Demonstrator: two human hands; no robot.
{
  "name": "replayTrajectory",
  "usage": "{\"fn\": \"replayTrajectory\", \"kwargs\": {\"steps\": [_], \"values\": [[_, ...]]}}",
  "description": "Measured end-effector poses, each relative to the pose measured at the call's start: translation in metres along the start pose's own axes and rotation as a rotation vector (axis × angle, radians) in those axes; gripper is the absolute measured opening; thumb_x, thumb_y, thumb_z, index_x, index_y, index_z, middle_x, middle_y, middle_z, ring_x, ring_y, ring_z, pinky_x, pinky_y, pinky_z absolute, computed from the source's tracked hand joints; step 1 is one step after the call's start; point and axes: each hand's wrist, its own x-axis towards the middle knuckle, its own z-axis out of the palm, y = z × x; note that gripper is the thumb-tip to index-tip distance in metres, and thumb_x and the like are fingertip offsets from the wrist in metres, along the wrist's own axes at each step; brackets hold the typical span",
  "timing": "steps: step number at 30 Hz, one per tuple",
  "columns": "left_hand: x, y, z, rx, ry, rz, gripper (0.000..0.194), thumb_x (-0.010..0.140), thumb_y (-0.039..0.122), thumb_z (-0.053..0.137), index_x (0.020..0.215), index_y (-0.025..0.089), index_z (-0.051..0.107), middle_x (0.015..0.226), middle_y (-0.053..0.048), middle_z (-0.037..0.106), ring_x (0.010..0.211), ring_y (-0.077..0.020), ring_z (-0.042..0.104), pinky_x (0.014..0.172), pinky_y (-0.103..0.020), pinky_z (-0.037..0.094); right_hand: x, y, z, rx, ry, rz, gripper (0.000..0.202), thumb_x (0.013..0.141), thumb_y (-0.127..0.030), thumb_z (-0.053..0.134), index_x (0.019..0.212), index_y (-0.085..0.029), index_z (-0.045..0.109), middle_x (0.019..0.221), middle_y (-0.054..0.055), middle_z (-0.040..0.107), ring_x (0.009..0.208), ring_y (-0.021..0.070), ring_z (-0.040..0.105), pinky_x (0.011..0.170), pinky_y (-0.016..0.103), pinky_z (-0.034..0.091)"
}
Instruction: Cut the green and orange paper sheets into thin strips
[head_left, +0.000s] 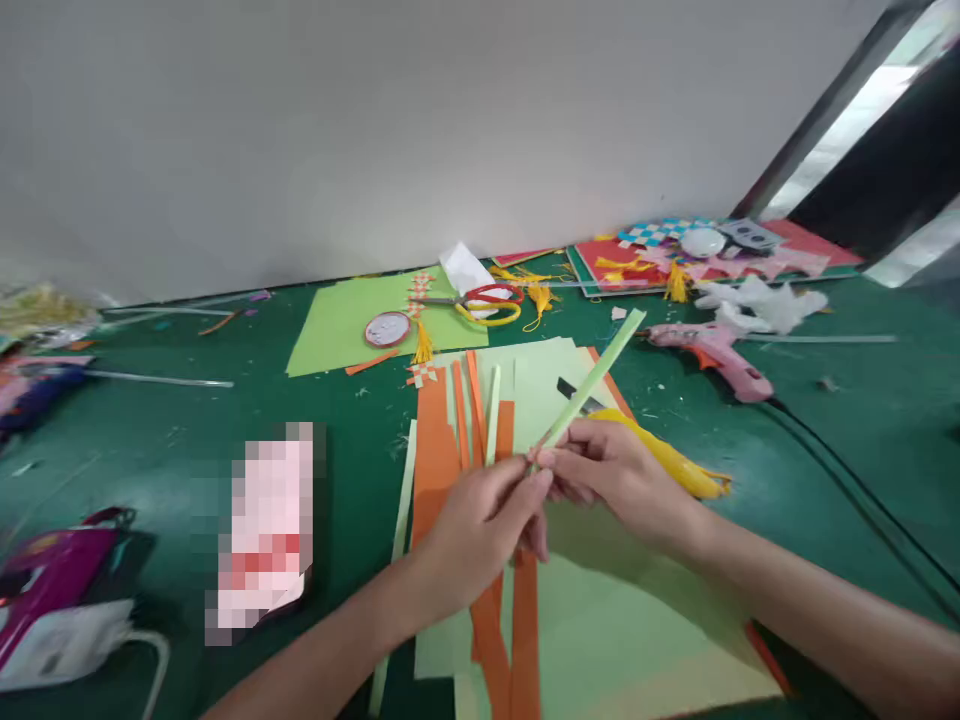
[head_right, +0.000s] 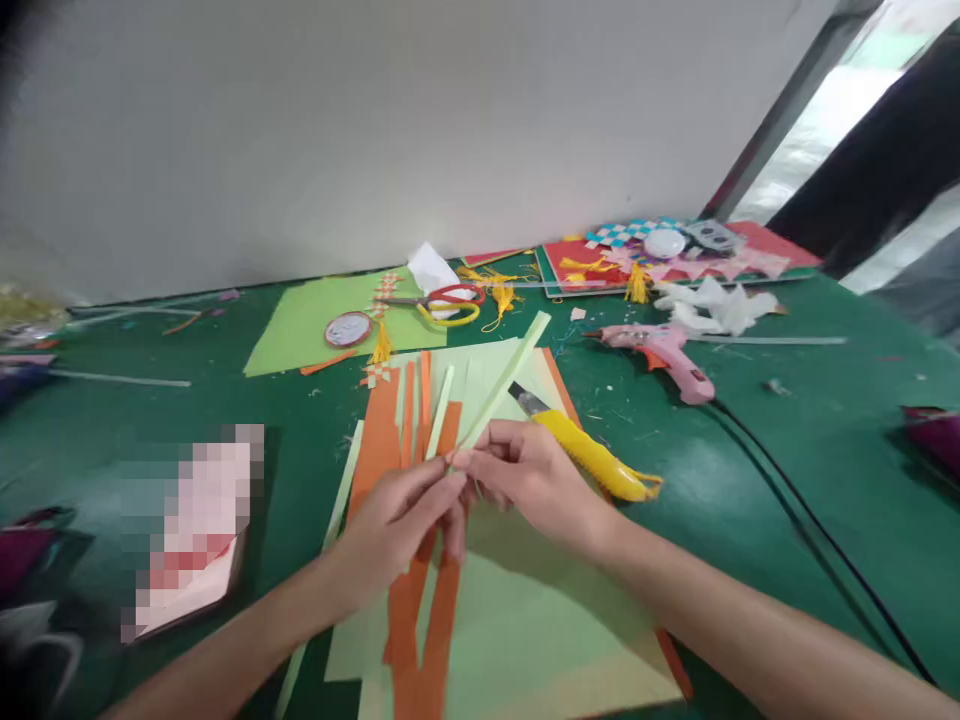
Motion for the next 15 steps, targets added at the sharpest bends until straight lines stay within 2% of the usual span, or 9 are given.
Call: {"fn": "replayTrajectory", "kwargs": {"steps": [8, 15], "values": [[-0.0012, 0.0038, -0.0008, -0.036, 0.021, 0.031, 0.035, 0.100, 0.041, 0.039, 0.086, 0.017, 0.060, 0.059, 0.001, 0.061, 0.049, -0.0072, 0.053, 0.047, -0.017, 0.039, 0.0027, 0.0003, -0.0003, 0.036, -0.013, -0.023, 0.027, 0.086, -0.038, 0.065, 0.073, -0.015, 0.062, 0.055, -0.004, 0.051, 0.048, 0.0057, 0.038, 0.049, 0.024, 0.030], [-0.0001, 0.0064, -0.0030, -0.180, -0.031, 0.021, 0.032, 0.100, 0.039, 0.040, 0.087, 0.016, 0.058, 0.058, 0.001, 0.062, 0.054, -0.0102, 0.061, 0.062, -0.022, 0.048, 0.0043, -0.0020, -0.0005, 0.095, -0.032, -0.033, 0.022, 0.089, -0.035, 0.063, 0.079, -0.016, 0.062, 0.059, -0.003, 0.055, 0.050, 0.0057, 0.037, 0.049, 0.023, 0.029]]}}
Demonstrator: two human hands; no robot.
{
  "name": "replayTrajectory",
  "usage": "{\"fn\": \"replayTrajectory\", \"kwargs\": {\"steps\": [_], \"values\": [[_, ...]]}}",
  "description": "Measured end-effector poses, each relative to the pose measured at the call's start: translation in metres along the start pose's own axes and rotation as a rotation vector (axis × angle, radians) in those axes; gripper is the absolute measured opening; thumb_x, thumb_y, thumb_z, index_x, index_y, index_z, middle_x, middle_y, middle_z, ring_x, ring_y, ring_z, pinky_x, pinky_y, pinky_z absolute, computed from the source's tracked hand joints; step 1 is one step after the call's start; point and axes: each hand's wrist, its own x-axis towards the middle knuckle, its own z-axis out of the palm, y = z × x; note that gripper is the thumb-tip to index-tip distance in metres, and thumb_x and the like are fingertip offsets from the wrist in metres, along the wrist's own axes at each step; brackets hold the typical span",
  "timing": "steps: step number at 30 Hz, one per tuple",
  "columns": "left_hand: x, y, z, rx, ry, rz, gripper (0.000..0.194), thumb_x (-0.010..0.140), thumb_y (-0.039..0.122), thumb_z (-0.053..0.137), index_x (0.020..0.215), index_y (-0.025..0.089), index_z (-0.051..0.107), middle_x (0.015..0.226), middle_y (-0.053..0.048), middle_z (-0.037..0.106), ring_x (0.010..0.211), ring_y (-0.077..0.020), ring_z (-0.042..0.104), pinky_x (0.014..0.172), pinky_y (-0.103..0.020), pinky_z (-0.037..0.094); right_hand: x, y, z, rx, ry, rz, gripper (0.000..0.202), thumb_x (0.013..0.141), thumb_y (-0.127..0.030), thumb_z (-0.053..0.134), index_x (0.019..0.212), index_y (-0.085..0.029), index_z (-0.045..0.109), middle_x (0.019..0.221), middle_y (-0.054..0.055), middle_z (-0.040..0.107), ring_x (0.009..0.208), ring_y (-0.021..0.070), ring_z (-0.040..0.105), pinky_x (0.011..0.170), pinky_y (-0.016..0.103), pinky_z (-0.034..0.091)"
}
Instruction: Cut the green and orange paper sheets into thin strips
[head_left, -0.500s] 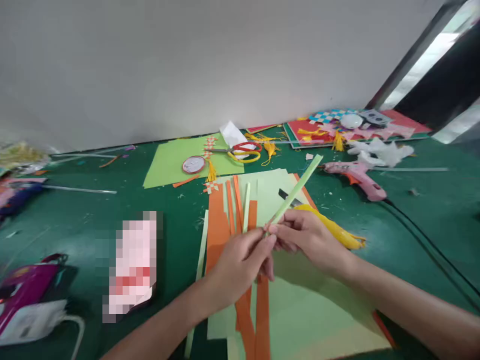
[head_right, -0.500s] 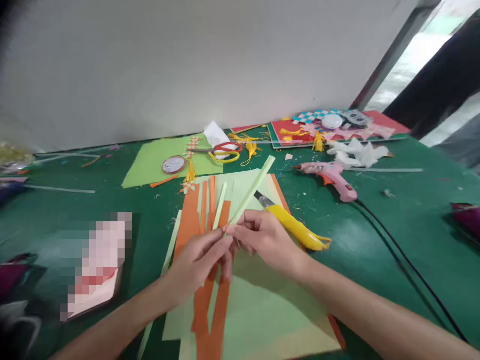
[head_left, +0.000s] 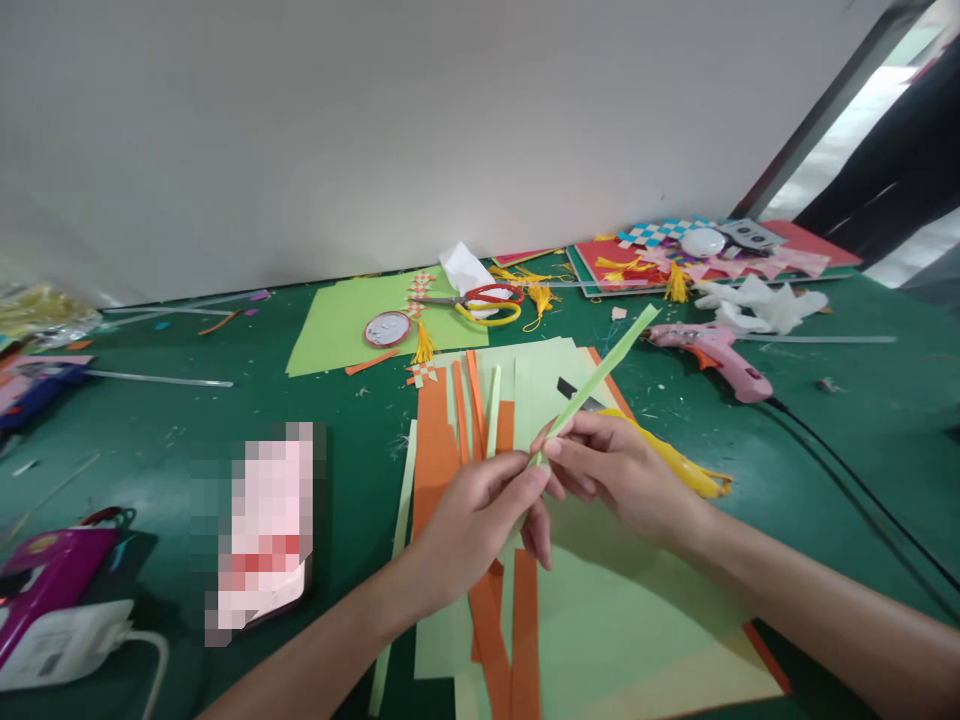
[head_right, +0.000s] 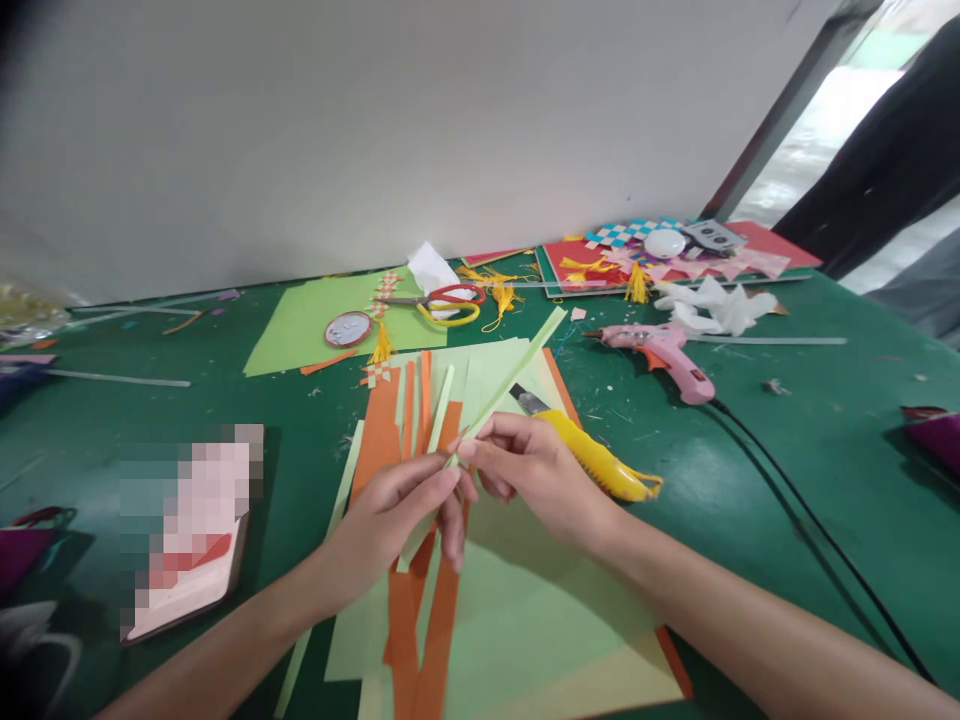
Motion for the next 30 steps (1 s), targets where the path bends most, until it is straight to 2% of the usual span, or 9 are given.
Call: {"fn": "replayTrajectory", "kwargs": {"steps": [3, 11, 17, 21, 30], "values": [[0.000, 0.001, 0.000, 0.005, -0.002, 0.001, 0.031, 0.100, 0.038, 0.040, 0.087, 0.016, 0.058, 0.058, 0.001, 0.062, 0.054, -0.0111, 0.061, 0.062, -0.023, 0.047, 0.000, 0.000, 0.000, 0.005, -0.008, -0.002, 0.022, 0.089, -0.034, 0.062, 0.078, -0.016, 0.061, 0.060, -0.003, 0.055, 0.050, 0.0057, 0.038, 0.049, 0.023, 0.029], [-0.002, 0.002, 0.001, 0.068, -0.002, 0.027, 0.035, 0.101, 0.039, 0.039, 0.087, 0.016, 0.060, 0.060, 0.000, 0.063, 0.062, -0.0121, 0.060, 0.073, -0.026, 0.047, 0.000, 0.000, 0.000, -0.004, -0.020, 0.037, 0.018, 0.084, -0.029, 0.069, 0.075, -0.016, 0.061, 0.057, -0.005, 0.051, 0.049, 0.0053, 0.039, 0.048, 0.022, 0.029], [-0.001, -0.002, 0.002, 0.219, 0.039, 0.035, 0.036, 0.101, 0.039, 0.037, 0.082, 0.017, 0.058, 0.063, 0.000, 0.062, 0.058, -0.0099, 0.055, 0.060, -0.021, 0.045, -0.001, 0.003, 0.000, -0.058, 0.029, 0.032, 0.026, 0.086, -0.035, 0.066, 0.070, -0.016, 0.059, 0.049, -0.007, 0.042, 0.048, 0.0061, 0.037, 0.051, 0.025, 0.029], [0.000, -0.006, 0.002, 0.334, 0.078, 0.046, 0.037, 0.100, 0.036, 0.036, 0.074, 0.017, 0.053, 0.064, -0.001, 0.063, 0.059, -0.0106, 0.057, 0.059, -0.021, 0.045, -0.002, 0.004, 0.000, -0.087, 0.070, 0.014, 0.029, 0.086, -0.039, 0.066, 0.069, -0.017, 0.057, 0.049, -0.007, 0.041, 0.051, 0.0076, 0.040, 0.053, 0.026, 0.032], [-0.001, -0.005, 0.004, 0.266, 0.074, 0.008, 0.033, 0.100, 0.034, 0.037, 0.077, 0.016, 0.053, 0.062, -0.001, 0.062, 0.055, -0.0096, 0.056, 0.055, -0.019, 0.044, -0.001, 0.000, 0.002, -0.111, 0.101, 0.014, 0.029, 0.086, -0.039, 0.066, 0.069, -0.017, 0.058, 0.049, -0.007, 0.041, 0.048, 0.0062, 0.037, 0.049, 0.025, 0.027]]}}
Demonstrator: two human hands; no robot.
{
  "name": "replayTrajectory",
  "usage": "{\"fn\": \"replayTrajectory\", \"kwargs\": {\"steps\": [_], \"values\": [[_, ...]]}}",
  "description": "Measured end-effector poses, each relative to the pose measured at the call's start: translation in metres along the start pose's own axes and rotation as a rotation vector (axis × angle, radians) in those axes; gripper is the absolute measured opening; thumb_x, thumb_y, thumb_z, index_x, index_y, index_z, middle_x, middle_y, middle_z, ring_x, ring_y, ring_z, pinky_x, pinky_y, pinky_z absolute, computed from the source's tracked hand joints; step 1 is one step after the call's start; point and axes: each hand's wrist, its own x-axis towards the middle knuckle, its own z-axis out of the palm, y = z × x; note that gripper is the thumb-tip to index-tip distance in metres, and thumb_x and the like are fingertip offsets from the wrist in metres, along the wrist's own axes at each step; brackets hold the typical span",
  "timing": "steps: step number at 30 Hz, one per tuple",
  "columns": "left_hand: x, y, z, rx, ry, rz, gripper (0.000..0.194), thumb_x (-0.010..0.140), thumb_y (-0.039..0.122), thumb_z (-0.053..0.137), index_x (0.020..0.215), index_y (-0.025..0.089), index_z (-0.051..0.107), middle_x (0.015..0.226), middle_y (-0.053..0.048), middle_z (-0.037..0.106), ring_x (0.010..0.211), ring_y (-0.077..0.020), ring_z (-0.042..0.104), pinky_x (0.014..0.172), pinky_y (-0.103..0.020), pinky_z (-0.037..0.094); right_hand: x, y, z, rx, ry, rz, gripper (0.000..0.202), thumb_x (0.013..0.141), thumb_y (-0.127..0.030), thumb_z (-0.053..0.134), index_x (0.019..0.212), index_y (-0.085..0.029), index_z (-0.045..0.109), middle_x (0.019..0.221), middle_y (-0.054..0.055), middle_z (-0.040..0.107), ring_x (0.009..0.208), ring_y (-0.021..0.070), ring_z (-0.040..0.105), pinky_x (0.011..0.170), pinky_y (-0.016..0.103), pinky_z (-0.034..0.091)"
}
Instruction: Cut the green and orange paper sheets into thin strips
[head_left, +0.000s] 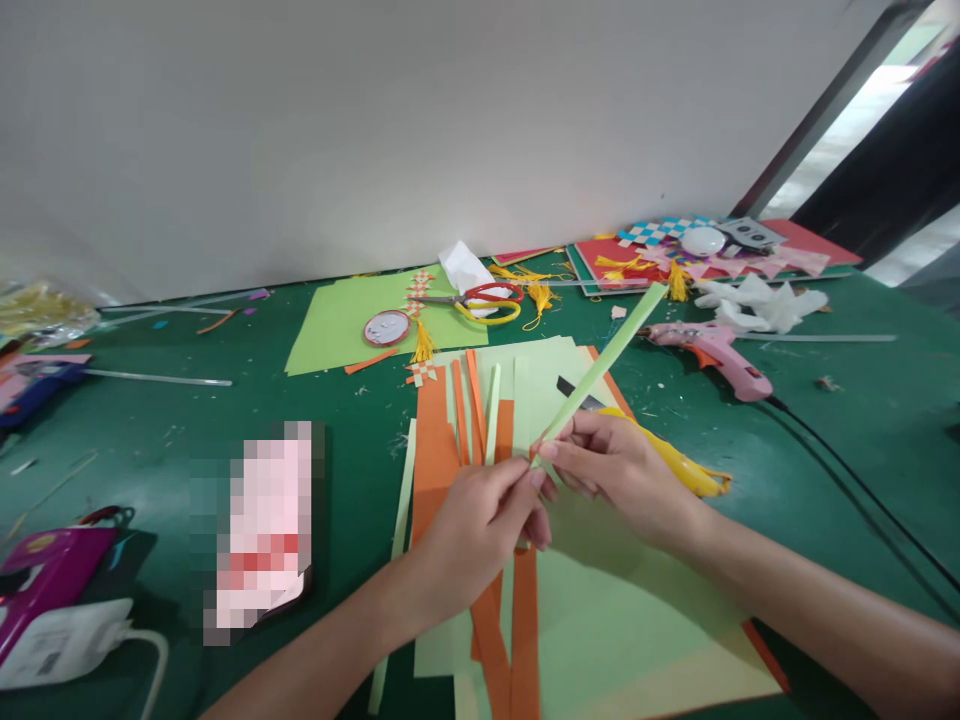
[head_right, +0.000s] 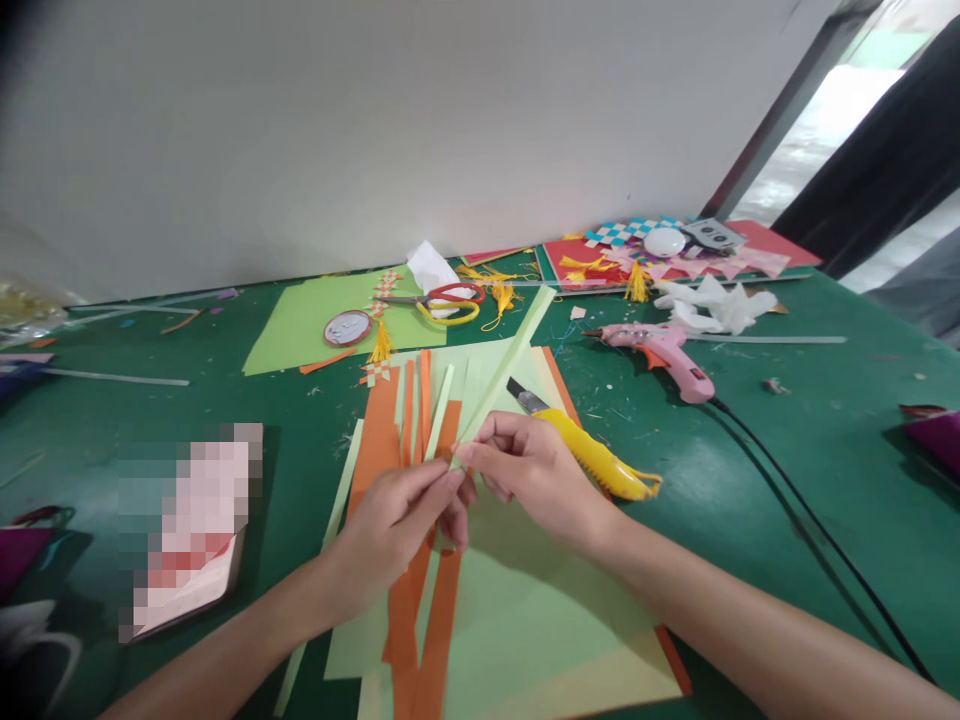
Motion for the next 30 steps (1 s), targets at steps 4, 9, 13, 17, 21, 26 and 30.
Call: {"fn": "replayTrajectory", "kwargs": {"steps": [4, 9, 13, 17, 21, 26, 30], "values": [[-0.0007, -0.0005, 0.0000, -0.007, -0.019, -0.009, 0.033, 0.100, 0.036, 0.036, 0.081, 0.017, 0.055, 0.062, 0.000, 0.061, 0.057, -0.0098, 0.055, 0.058, -0.019, 0.045, -0.0001, -0.0018, -0.0005, 0.000, 0.038, -0.010, 0.031, 0.085, -0.038, 0.066, 0.066, -0.017, 0.054, 0.049, -0.008, 0.039, 0.047, 0.0058, 0.033, 0.048, 0.025, 0.025], [-0.0005, -0.0035, 0.0000, 0.013, -0.067, -0.013, 0.034, 0.101, 0.035, 0.033, 0.081, 0.017, 0.054, 0.065, 0.000, 0.060, 0.061, -0.0113, 0.057, 0.062, -0.022, 0.048, 0.0006, -0.0009, 0.0000, 0.005, 0.067, -0.023, 0.033, 0.086, -0.037, 0.065, 0.063, -0.018, 0.049, 0.048, -0.007, 0.039, 0.046, 0.0063, 0.031, 0.048, 0.026, 0.024], [-0.0010, -0.0033, -0.0006, 0.044, -0.084, 0.004, 0.035, 0.102, 0.032, 0.032, 0.076, 0.017, 0.052, 0.066, 0.000, 0.059, 0.062, -0.0107, 0.056, 0.063, -0.021, 0.047, 0.0012, -0.0019, 0.0003, 0.005, 0.057, -0.028, 0.031, 0.086, -0.038, 0.064, 0.065, -0.018, 0.051, 0.048, -0.008, 0.038, 0.046, 0.0062, 0.031, 0.047, 0.025, 0.024], [-0.0013, -0.0022, -0.0009, 0.052, -0.071, 0.018, 0.036, 0.102, 0.031, 0.031, 0.075, 0.017, 0.051, 0.066, 0.000, 0.060, 0.061, -0.0106, 0.056, 0.062, -0.022, 0.046, 0.0012, -0.0033, -0.0009, -0.015, -0.023, 0.031, 0.030, 0.084, -0.040, 0.067, 0.068, -0.018, 0.054, 0.048, -0.008, 0.040, 0.046, 0.0066, 0.035, 0.047, 0.025, 0.024], [-0.0004, -0.0024, -0.0005, 0.032, -0.062, 0.024, 0.033, 0.102, 0.030, 0.030, 0.081, 0.017, 0.052, 0.066, 0.000, 0.061, 0.060, -0.0106, 0.056, 0.060, -0.022, 0.045, 0.0004, -0.0026, -0.0016, -0.056, -0.092, 0.068, 0.031, 0.081, -0.044, 0.069, 0.069, -0.018, 0.055, 0.052, -0.005, 0.046, 0.050, 0.0079, 0.039, 0.048, 0.025, 0.026], [0.0008, -0.0029, -0.0001, 0.043, -0.070, 0.010, 0.031, 0.101, 0.027, 0.033, 0.080, 0.017, 0.054, 0.065, 0.000, 0.061, 0.060, -0.0111, 0.056, 0.061, -0.023, 0.045, -0.0002, 0.0007, -0.0013, -0.039, -0.074, 0.059, 0.035, 0.081, -0.047, 0.068, 0.065, -0.019, 0.053, 0.050, -0.005, 0.044, 0.050, 0.0083, 0.038, 0.048, 0.025, 0.027], [0.0003, -0.0031, -0.0004, 0.027, -0.083, 0.005, 0.034, 0.101, 0.028, 0.032, 0.077, 0.017, 0.052, 0.066, 0.000, 0.062, 0.061, -0.0110, 0.057, 0.062, -0.022, 0.046, 0.0001, 0.0037, -0.0010, -0.023, -0.063, 0.059, 0.035, 0.081, -0.046, 0.068, 0.066, -0.019, 0.053, 0.050, -0.006, 0.044, 0.049, 0.0082, 0.038, 0.047, 0.025, 0.026]]}}
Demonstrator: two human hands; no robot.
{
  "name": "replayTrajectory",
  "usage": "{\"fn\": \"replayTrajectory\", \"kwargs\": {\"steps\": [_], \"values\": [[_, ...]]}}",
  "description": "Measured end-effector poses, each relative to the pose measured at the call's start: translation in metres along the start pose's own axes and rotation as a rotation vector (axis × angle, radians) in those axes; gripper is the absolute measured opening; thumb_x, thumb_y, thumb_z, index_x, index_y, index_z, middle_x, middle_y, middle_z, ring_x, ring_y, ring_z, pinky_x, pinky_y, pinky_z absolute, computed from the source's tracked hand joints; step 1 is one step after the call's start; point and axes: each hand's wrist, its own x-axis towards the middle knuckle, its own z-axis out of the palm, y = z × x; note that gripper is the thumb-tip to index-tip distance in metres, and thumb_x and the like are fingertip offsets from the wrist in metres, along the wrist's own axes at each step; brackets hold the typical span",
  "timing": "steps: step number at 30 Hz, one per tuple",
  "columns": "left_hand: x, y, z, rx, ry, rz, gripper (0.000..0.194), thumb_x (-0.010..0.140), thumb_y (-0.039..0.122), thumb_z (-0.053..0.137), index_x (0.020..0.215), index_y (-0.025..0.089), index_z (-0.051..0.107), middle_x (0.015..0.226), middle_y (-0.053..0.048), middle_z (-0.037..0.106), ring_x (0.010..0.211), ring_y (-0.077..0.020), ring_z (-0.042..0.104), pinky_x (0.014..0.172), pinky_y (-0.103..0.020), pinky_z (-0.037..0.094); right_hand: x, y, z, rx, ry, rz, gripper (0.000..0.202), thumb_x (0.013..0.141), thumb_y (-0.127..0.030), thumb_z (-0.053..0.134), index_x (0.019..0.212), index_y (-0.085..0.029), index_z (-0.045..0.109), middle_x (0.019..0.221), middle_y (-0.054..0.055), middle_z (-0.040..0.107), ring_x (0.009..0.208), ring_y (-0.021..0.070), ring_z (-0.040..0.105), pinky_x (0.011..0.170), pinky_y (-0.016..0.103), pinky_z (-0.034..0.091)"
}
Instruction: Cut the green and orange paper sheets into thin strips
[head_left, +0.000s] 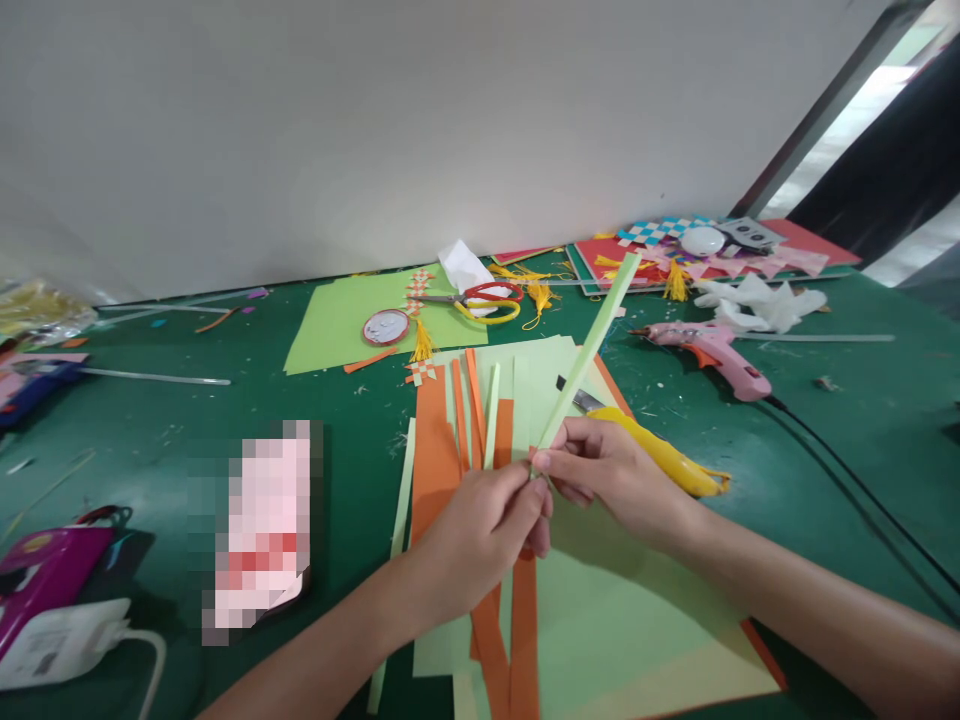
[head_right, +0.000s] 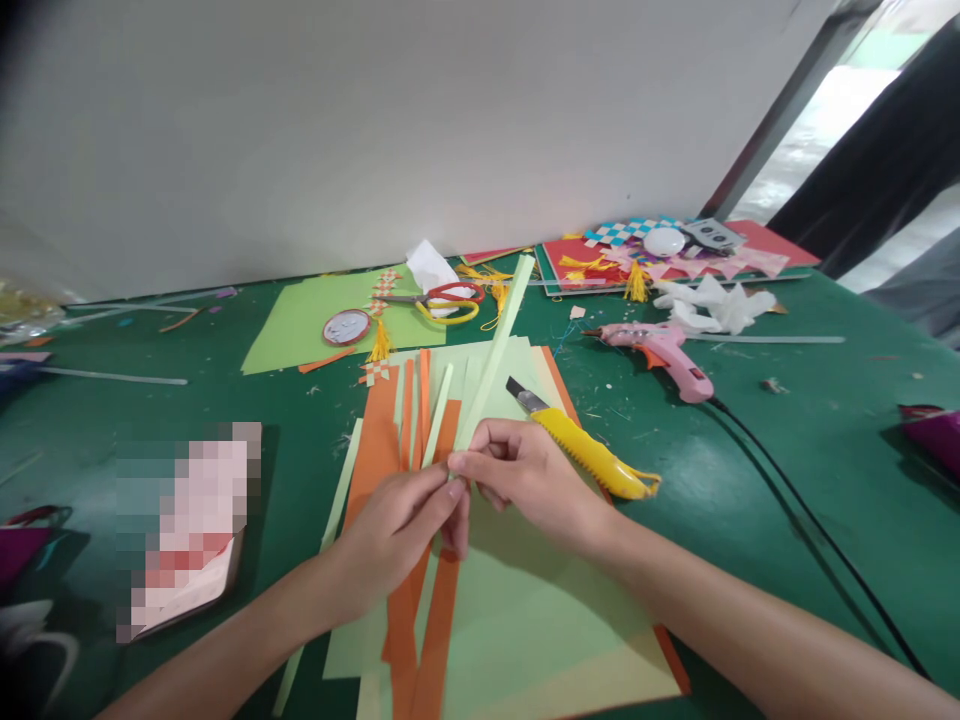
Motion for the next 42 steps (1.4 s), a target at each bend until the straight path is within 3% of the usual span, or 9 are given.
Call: {"fn": "replayTrajectory", "kwargs": {"steps": [14, 26, 34, 42], "values": [[-0.0003, 0.0001, 0.0007, -0.047, -0.030, -0.010, 0.036, 0.102, 0.032, 0.032, 0.076, 0.017, 0.053, 0.066, -0.001, 0.064, 0.061, -0.0111, 0.058, 0.061, -0.022, 0.048, -0.0003, -0.0007, 0.0025, 0.031, -0.001, 0.021, 0.039, 0.080, -0.049, 0.069, 0.066, -0.018, 0.050, 0.051, -0.005, 0.047, 0.046, 0.0067, 0.034, 0.045, 0.024, 0.022], [-0.0018, 0.0016, -0.0005, 0.001, -0.029, -0.020, 0.035, 0.101, 0.028, 0.031, 0.073, 0.017, 0.050, 0.065, -0.001, 0.062, 0.060, -0.0112, 0.057, 0.062, -0.022, 0.046, -0.0009, -0.0026, 0.0038, -0.011, 0.094, 0.004, 0.038, 0.080, -0.045, 0.069, 0.063, -0.019, 0.048, 0.048, -0.007, 0.041, 0.046, 0.0069, 0.033, 0.047, 0.025, 0.024], [-0.0017, 0.0048, -0.0010, -0.044, -0.031, -0.019, 0.032, 0.101, 0.029, 0.028, 0.083, 0.017, 0.052, 0.064, -0.001, 0.061, 0.060, -0.0113, 0.056, 0.059, -0.021, 0.046, 0.0009, -0.0041, -0.0008, -0.010, -0.070, 0.038, 0.032, 0.081, -0.045, 0.069, 0.070, -0.019, 0.054, 0.055, -0.004, 0.050, 0.050, 0.0083, 0.041, 0.047, 0.024, 0.027], [0.0037, 0.0011, -0.0034, -0.074, -0.037, -0.040, 0.027, 0.100, 0.033, 0.035, 0.086, 0.016, 0.051, 0.064, -0.001, 0.062, 0.060, -0.0130, 0.057, 0.061, -0.025, 0.048, 0.0002, -0.0023, -0.0013, 0.027, -0.016, 0.030, 0.034, 0.081, -0.042, 0.070, 0.064, -0.019, 0.051, 0.047, -0.007, 0.044, 0.046, 0.0067, 0.034, 0.047, 0.024, 0.023]]}}
